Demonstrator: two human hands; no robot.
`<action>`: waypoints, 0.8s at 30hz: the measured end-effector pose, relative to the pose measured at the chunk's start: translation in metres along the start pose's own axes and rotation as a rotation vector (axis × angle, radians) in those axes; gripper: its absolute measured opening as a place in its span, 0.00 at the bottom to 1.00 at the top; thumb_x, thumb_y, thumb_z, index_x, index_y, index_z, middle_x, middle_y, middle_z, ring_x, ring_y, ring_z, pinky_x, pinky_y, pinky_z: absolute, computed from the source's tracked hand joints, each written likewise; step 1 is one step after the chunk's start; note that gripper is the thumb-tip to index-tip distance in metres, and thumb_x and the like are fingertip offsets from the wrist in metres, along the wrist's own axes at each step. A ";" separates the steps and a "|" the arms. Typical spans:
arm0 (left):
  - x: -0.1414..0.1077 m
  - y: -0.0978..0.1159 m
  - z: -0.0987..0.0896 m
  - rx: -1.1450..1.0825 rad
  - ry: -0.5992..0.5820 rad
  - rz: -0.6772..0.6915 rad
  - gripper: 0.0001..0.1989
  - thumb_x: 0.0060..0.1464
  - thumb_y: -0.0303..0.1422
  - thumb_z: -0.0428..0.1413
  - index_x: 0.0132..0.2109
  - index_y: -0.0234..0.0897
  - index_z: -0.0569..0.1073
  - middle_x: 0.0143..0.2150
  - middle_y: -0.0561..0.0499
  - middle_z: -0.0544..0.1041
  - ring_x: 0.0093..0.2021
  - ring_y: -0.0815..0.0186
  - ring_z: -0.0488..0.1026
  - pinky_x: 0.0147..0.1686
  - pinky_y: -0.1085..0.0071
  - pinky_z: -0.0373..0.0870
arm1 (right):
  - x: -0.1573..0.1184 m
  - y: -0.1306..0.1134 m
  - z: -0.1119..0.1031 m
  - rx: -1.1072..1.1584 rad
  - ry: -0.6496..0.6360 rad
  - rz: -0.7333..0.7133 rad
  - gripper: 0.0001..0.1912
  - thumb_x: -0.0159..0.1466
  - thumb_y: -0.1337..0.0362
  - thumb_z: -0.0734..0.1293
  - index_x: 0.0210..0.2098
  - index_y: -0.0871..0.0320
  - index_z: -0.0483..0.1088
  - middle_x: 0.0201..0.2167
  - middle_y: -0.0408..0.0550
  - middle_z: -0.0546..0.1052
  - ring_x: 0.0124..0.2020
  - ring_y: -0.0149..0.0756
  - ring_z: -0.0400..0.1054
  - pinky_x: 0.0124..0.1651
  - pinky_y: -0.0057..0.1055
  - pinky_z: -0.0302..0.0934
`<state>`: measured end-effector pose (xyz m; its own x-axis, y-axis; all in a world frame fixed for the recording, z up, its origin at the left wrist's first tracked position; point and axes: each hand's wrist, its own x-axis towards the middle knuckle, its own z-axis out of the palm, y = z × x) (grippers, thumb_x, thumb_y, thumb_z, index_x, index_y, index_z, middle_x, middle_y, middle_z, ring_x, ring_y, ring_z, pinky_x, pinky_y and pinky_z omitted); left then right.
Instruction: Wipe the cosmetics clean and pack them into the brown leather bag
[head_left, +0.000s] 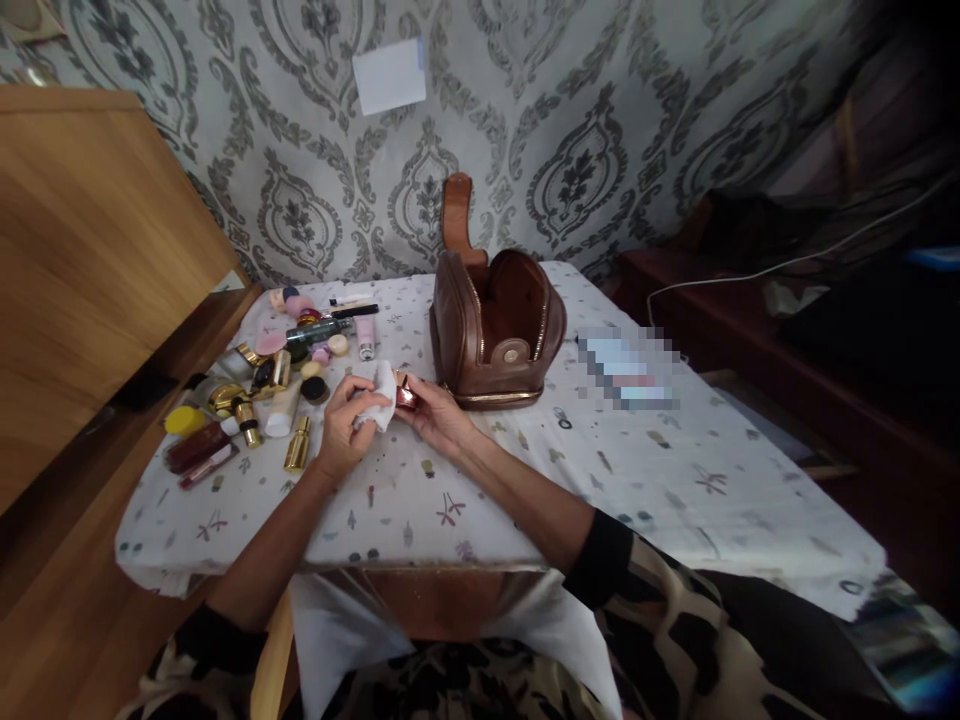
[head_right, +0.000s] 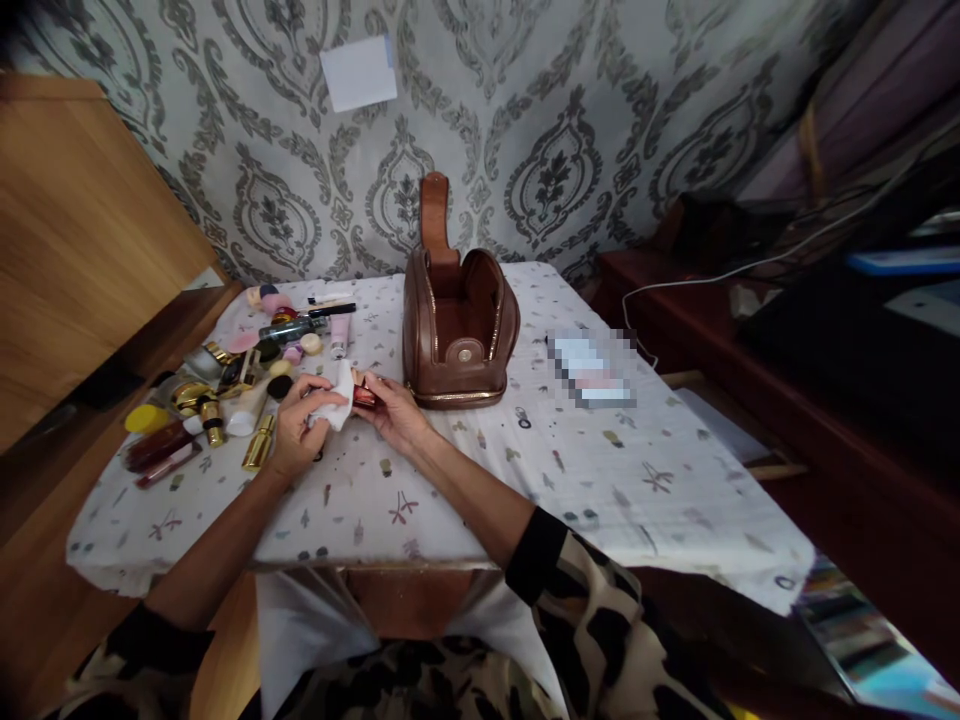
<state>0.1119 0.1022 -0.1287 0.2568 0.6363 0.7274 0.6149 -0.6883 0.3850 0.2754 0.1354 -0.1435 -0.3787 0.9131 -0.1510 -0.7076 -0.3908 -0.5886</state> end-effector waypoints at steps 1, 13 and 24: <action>0.000 0.000 0.000 0.003 -0.001 -0.004 0.15 0.49 0.24 0.49 0.39 0.36 0.78 0.41 0.47 0.70 0.41 0.61 0.69 0.41 0.63 0.70 | -0.001 -0.001 0.001 -0.003 -0.005 0.001 0.13 0.55 0.59 0.77 0.33 0.60 0.75 0.27 0.42 0.77 0.32 0.29 0.71 0.41 0.28 0.71; -0.005 -0.005 0.008 0.029 -0.083 0.137 0.18 0.55 0.25 0.52 0.50 0.36 0.79 0.44 0.45 0.69 0.42 0.62 0.69 0.38 0.67 0.68 | 0.003 0.003 0.000 -0.005 0.020 -0.047 0.12 0.52 0.63 0.78 0.31 0.61 0.75 0.26 0.42 0.77 0.30 0.30 0.69 0.34 0.25 0.67; -0.003 -0.002 0.007 0.031 -0.057 0.070 0.15 0.54 0.25 0.51 0.44 0.36 0.79 0.43 0.46 0.70 0.41 0.62 0.70 0.40 0.65 0.70 | 0.001 -0.006 0.003 0.140 0.033 0.047 0.08 0.67 0.66 0.64 0.35 0.59 0.76 0.33 0.46 0.80 0.35 0.32 0.72 0.38 0.27 0.71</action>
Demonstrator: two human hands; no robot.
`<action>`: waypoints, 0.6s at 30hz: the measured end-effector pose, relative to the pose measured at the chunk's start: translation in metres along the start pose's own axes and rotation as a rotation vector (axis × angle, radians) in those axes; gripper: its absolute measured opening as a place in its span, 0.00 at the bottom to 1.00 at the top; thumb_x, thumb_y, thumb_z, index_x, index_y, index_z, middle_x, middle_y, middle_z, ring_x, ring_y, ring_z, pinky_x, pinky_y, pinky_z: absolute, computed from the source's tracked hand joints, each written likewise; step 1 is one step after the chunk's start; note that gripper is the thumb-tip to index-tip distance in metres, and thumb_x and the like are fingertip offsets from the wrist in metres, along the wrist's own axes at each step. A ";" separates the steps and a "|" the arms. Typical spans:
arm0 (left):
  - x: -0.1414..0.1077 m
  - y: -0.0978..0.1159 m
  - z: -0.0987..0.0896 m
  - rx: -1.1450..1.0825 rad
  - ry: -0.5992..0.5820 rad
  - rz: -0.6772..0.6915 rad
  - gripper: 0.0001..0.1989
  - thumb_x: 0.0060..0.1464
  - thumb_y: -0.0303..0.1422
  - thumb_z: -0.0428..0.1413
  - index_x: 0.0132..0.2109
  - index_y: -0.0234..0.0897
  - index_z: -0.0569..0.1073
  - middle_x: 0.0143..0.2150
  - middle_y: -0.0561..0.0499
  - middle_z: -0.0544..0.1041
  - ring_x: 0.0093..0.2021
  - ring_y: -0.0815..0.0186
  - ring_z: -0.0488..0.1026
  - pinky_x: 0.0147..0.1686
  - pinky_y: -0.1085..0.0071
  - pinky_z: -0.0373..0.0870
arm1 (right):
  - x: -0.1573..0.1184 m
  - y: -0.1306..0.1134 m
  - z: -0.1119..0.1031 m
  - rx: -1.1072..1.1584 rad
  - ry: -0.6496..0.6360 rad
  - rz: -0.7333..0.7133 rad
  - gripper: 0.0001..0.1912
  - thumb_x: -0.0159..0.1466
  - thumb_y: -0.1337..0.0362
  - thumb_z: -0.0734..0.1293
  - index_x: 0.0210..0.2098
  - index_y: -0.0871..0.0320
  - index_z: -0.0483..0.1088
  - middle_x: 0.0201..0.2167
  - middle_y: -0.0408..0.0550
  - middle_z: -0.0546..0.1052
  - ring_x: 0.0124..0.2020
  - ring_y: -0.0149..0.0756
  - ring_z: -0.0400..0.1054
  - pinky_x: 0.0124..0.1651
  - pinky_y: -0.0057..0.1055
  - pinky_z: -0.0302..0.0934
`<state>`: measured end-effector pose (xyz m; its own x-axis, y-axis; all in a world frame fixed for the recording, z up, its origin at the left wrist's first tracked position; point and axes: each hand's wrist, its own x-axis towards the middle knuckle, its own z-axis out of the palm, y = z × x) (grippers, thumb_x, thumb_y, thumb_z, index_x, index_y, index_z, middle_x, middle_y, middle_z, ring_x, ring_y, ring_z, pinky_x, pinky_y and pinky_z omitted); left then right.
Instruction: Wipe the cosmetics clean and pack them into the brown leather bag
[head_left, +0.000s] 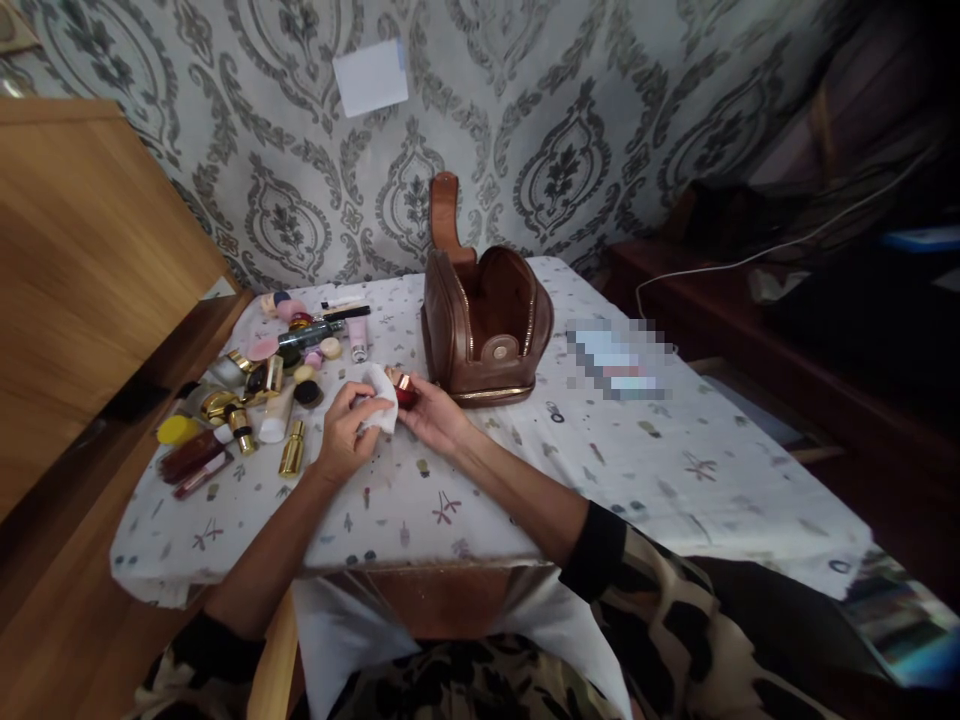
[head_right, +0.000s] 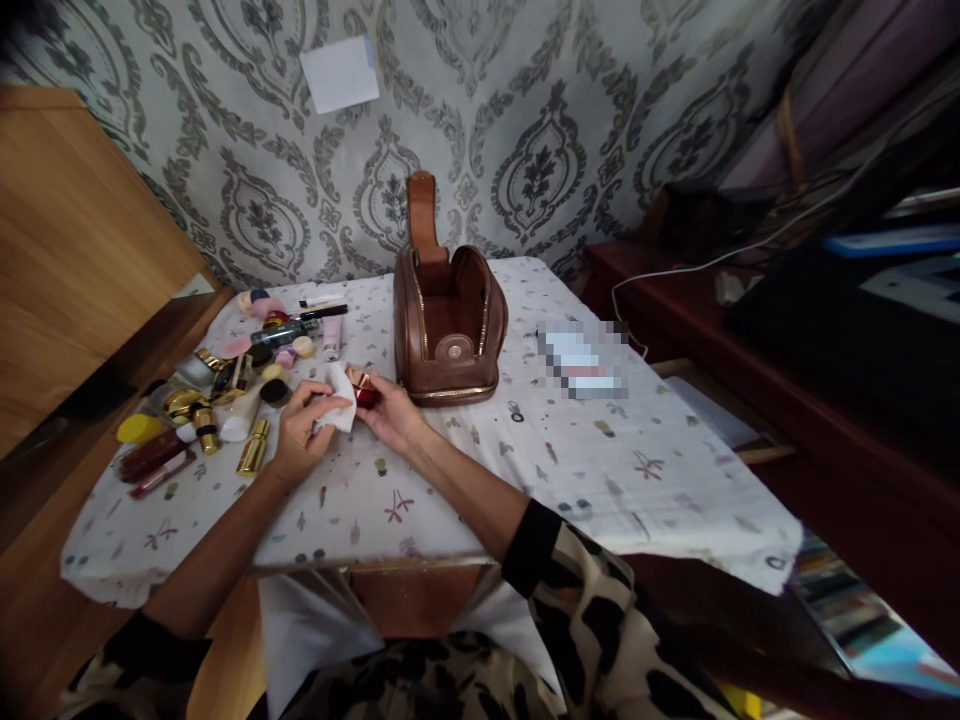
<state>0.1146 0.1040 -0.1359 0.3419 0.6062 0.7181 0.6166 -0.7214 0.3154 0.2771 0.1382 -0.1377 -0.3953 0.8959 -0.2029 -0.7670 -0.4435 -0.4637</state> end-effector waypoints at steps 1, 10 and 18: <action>0.001 0.001 -0.001 0.001 0.010 -0.010 0.15 0.55 0.26 0.51 0.45 0.36 0.79 0.43 0.46 0.70 0.41 0.62 0.70 0.40 0.64 0.70 | -0.001 0.000 0.000 -0.019 -0.013 -0.005 0.06 0.66 0.66 0.66 0.35 0.59 0.76 0.32 0.45 0.80 0.35 0.32 0.72 0.38 0.28 0.71; 0.002 0.002 -0.002 0.005 0.053 0.026 0.18 0.57 0.27 0.52 0.53 0.37 0.77 0.44 0.46 0.69 0.42 0.63 0.69 0.39 0.66 0.69 | -0.005 -0.001 -0.001 -0.172 0.005 0.033 0.14 0.60 0.54 0.73 0.36 0.59 0.76 0.24 0.42 0.76 0.26 0.30 0.69 0.29 0.26 0.68; -0.002 0.005 0.002 0.125 0.032 0.053 0.20 0.57 0.28 0.51 0.55 0.39 0.77 0.45 0.44 0.70 0.43 0.61 0.69 0.39 0.66 0.69 | -0.003 0.003 -0.002 -0.126 -0.030 -0.023 0.14 0.54 0.57 0.77 0.33 0.60 0.76 0.24 0.39 0.75 0.27 0.27 0.66 0.32 0.25 0.64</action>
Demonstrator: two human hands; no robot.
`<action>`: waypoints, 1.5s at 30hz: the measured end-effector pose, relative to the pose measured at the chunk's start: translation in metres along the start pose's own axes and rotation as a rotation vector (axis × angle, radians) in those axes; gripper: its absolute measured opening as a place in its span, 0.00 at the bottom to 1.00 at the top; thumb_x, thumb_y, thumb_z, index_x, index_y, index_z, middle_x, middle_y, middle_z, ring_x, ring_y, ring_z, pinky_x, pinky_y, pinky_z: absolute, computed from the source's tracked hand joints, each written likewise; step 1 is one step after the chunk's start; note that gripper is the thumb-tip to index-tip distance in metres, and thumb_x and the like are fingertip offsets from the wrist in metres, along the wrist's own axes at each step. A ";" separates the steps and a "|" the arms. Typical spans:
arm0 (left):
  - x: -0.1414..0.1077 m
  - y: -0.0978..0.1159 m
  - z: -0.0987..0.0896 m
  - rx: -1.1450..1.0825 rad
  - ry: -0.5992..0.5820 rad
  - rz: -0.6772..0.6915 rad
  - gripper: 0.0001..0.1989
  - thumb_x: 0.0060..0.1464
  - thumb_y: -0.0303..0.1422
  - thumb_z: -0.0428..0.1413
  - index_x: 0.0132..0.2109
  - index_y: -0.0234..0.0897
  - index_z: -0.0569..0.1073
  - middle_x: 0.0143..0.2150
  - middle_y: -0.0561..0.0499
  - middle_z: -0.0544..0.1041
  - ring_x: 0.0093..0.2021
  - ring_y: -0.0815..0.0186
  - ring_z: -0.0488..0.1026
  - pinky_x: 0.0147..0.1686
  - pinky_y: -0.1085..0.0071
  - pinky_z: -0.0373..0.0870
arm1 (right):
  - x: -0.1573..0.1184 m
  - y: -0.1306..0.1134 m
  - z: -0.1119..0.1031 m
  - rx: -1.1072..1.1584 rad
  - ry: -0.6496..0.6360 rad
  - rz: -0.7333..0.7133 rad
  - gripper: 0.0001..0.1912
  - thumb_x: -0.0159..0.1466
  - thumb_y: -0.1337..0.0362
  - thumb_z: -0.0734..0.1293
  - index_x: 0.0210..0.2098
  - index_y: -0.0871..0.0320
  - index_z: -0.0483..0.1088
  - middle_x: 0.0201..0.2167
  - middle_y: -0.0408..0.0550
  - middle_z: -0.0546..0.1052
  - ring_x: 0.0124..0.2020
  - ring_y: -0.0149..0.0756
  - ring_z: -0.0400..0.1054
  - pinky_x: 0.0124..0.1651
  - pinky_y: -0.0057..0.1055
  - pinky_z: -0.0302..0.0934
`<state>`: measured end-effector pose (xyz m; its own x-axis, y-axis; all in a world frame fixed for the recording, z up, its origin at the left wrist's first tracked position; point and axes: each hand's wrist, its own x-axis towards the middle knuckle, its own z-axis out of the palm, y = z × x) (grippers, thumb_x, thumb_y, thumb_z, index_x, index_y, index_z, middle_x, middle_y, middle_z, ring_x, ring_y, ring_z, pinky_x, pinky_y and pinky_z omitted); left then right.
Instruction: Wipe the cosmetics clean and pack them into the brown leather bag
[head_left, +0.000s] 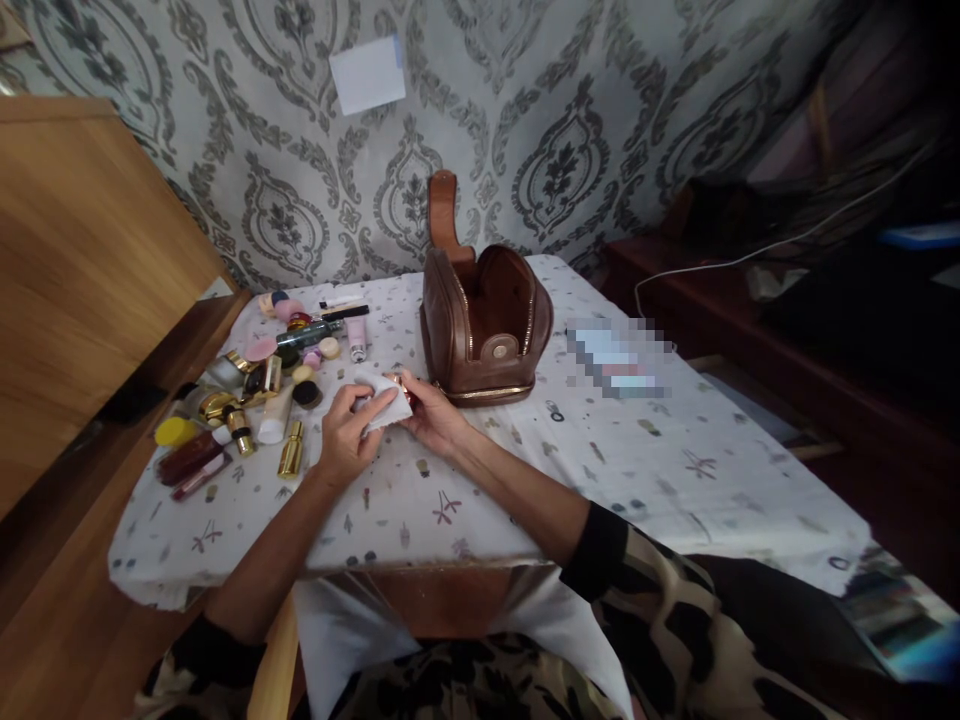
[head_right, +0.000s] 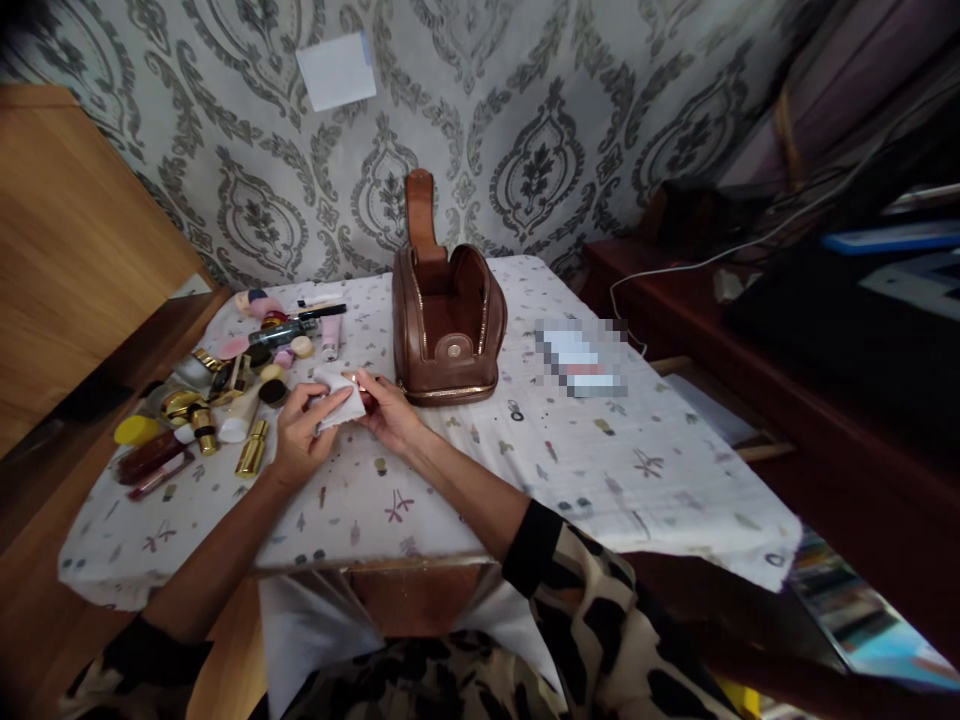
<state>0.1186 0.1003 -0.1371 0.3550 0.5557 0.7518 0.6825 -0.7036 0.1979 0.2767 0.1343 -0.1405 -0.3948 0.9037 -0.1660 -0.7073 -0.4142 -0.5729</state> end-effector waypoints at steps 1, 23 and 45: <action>0.000 0.001 0.000 0.018 -0.003 0.018 0.20 0.57 0.28 0.52 0.55 0.40 0.77 0.45 0.44 0.70 0.43 0.61 0.69 0.40 0.66 0.69 | 0.001 0.001 0.000 0.004 -0.002 -0.020 0.14 0.52 0.59 0.78 0.33 0.59 0.76 0.25 0.38 0.75 0.27 0.27 0.66 0.32 0.24 0.63; 0.002 0.005 0.000 -0.069 0.058 0.009 0.17 0.53 0.22 0.50 0.46 0.35 0.79 0.46 0.44 0.68 0.45 0.61 0.69 0.43 0.65 0.70 | -0.003 -0.006 0.005 0.064 0.007 0.030 0.12 0.60 0.53 0.73 0.36 0.55 0.74 0.31 0.38 0.79 0.31 0.29 0.70 0.34 0.24 0.64; 0.003 0.003 0.000 -0.018 0.019 0.060 0.20 0.57 0.22 0.50 0.53 0.38 0.78 0.48 0.44 0.68 0.47 0.61 0.69 0.42 0.65 0.70 | 0.000 0.000 0.004 0.128 0.057 0.016 0.09 0.62 0.60 0.73 0.32 0.60 0.74 0.23 0.39 0.76 0.23 0.24 0.67 0.32 0.20 0.68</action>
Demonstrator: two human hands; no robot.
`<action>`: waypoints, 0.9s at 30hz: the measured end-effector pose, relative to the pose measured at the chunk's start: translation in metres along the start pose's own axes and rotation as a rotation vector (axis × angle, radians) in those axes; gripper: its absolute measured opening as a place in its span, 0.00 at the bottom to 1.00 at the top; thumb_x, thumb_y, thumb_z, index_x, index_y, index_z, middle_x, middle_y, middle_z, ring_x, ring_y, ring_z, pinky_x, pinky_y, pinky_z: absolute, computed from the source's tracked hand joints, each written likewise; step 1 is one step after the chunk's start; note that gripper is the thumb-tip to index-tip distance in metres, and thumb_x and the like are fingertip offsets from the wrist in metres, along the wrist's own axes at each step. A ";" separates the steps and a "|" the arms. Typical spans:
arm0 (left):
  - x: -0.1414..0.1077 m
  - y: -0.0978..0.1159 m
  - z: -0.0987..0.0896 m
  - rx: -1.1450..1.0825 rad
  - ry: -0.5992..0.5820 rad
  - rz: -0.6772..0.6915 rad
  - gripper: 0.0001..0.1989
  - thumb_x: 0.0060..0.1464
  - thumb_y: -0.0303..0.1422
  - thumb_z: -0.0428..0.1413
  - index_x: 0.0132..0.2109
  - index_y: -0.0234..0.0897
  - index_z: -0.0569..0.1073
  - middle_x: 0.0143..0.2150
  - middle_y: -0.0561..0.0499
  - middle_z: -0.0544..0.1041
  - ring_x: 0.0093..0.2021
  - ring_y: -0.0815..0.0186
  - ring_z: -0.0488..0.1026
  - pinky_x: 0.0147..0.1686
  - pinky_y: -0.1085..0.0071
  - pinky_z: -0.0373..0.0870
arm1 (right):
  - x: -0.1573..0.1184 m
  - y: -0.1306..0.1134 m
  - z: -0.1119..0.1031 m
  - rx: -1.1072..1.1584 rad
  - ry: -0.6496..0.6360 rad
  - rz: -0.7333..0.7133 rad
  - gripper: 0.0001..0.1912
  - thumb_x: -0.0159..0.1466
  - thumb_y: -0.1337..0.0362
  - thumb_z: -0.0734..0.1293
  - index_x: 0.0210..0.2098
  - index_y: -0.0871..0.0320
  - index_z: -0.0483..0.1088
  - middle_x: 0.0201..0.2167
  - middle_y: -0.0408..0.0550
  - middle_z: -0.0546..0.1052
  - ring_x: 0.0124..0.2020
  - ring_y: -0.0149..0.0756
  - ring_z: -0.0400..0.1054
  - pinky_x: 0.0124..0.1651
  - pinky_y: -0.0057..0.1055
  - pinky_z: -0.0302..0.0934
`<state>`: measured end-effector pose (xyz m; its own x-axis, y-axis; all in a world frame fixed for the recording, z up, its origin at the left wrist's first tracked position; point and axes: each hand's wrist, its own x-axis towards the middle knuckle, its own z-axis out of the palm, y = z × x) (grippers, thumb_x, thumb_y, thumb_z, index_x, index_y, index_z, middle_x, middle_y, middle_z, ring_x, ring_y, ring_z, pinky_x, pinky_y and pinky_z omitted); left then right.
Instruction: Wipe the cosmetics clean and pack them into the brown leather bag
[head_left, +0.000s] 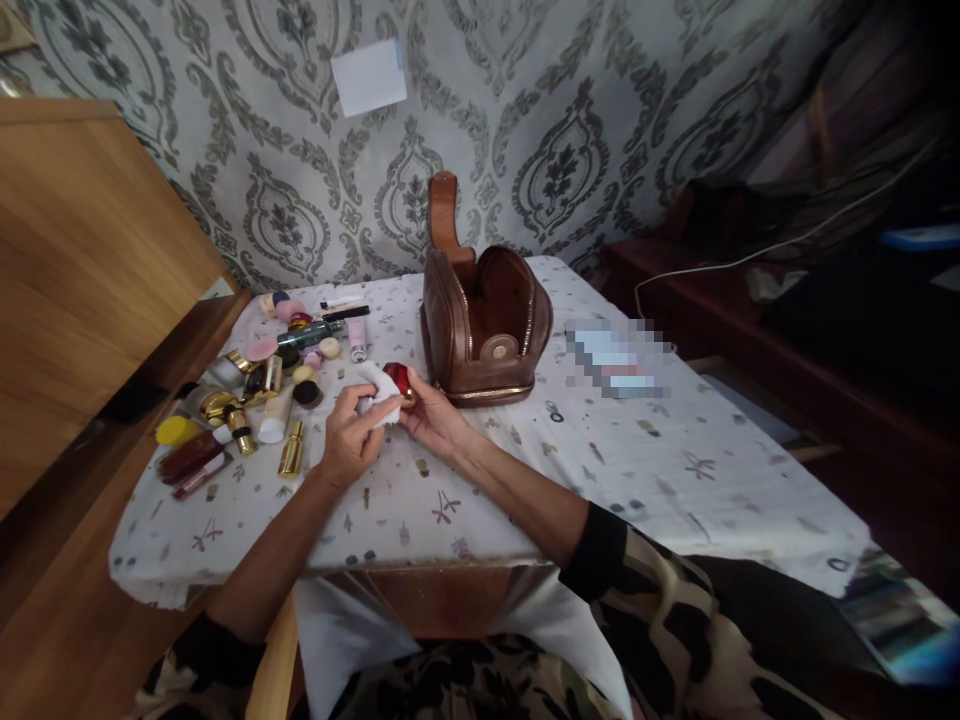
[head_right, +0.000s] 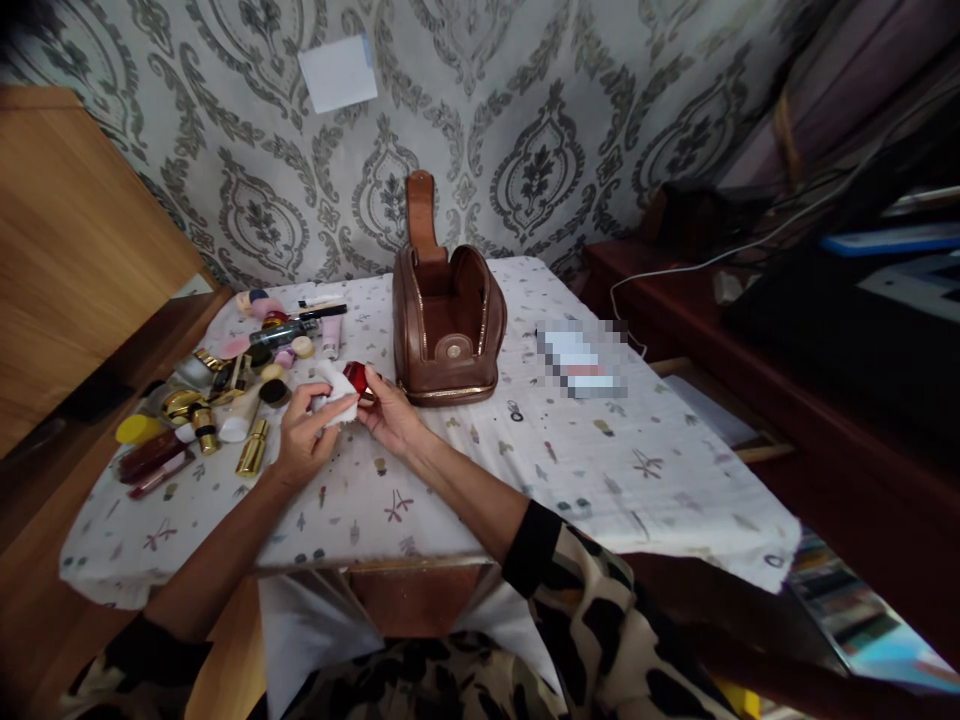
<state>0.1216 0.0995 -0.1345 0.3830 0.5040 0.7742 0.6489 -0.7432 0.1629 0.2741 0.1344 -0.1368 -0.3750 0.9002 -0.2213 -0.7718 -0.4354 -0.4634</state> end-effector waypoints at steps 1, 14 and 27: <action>0.000 0.000 0.000 0.005 -0.006 0.011 0.20 0.56 0.21 0.50 0.52 0.38 0.78 0.48 0.44 0.68 0.47 0.61 0.69 0.43 0.65 0.70 | 0.000 0.000 0.000 0.001 0.007 -0.001 0.10 0.63 0.59 0.72 0.32 0.60 0.74 0.22 0.39 0.75 0.22 0.23 0.66 0.32 0.20 0.68; -0.001 -0.001 -0.003 -0.055 0.022 -0.075 0.15 0.55 0.22 0.50 0.45 0.35 0.78 0.46 0.44 0.70 0.44 0.61 0.71 0.40 0.65 0.70 | 0.000 -0.006 0.000 -0.035 0.032 0.183 0.29 0.71 0.42 0.52 0.34 0.58 0.72 0.21 0.42 0.74 0.22 0.29 0.67 0.28 0.25 0.64; 0.001 0.000 -0.003 -0.054 -0.014 -0.101 0.23 0.61 0.30 0.51 0.63 0.38 0.68 0.54 0.41 0.69 0.55 0.56 0.69 0.56 0.57 0.68 | -0.004 -0.001 0.000 -0.150 -0.041 0.087 0.11 0.66 0.54 0.68 0.40 0.54 0.75 0.24 0.39 0.77 0.22 0.28 0.67 0.23 0.23 0.59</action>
<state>0.1196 0.0985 -0.1316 0.3267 0.5832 0.7437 0.6487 -0.7106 0.2723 0.2766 0.1314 -0.1357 -0.4600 0.8570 -0.2321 -0.6514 -0.5034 -0.5677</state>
